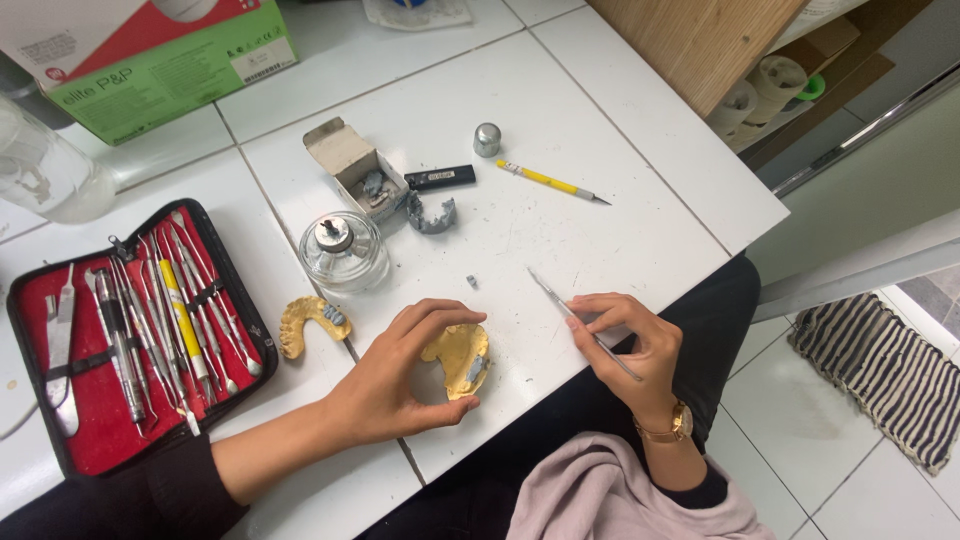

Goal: The person holds a yellow dental plaster model in one hand and uses a metal waxing instrument in the other to shape and smooth wax around the teeth on the model. They periodically dip the instrument tip into a small glass dish of wax before returning to work on the model.

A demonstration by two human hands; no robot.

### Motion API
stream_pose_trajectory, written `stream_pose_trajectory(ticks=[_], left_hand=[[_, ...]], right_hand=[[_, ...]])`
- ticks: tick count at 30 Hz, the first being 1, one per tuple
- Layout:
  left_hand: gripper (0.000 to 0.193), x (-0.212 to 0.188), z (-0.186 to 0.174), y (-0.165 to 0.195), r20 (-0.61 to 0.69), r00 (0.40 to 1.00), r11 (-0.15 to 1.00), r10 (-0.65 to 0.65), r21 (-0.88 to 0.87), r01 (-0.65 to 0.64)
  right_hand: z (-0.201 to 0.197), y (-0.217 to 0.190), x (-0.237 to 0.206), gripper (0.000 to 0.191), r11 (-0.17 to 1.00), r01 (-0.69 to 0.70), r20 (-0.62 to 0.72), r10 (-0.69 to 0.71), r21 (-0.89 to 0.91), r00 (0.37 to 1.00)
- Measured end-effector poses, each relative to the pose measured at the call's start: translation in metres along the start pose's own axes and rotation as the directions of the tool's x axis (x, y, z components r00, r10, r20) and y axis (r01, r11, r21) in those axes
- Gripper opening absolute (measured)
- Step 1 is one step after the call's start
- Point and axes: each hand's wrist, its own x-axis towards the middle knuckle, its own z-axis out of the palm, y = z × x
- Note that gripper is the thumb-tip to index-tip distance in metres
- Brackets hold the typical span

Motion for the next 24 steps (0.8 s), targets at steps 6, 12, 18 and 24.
stream_pose_trajectory(ticks=[6,12,18,24], left_hand=[[0.075,0.0,0.0,-0.001,0.013,1.0,1.0,0.007,0.008,-0.007],[0.075,0.0,0.001,-0.003,0.009,1.0,1.0,0.005,0.005,-0.005],[0.075,0.0,0.001,-0.002,0.011,1.0,1.0,-0.003,0.013,0.002],[0.074,0.0,0.0,0.0,0.001,1.0,1.0,0.019,0.021,-0.019]], right_hand=[[-0.003,0.01,0.003,0.019,0.999,-0.045,-0.085,0.045,0.003,0.995],[-0.004,0.015,0.0,0.02,1.0,0.004,-0.064,-0.005,-0.029,0.998],[-0.004,0.016,-0.001,0.021,0.994,0.083,-0.031,-0.086,-0.075,0.996],[-0.003,0.013,-0.001,0.021,0.991,-0.119,-0.124,0.127,0.065,0.984]])
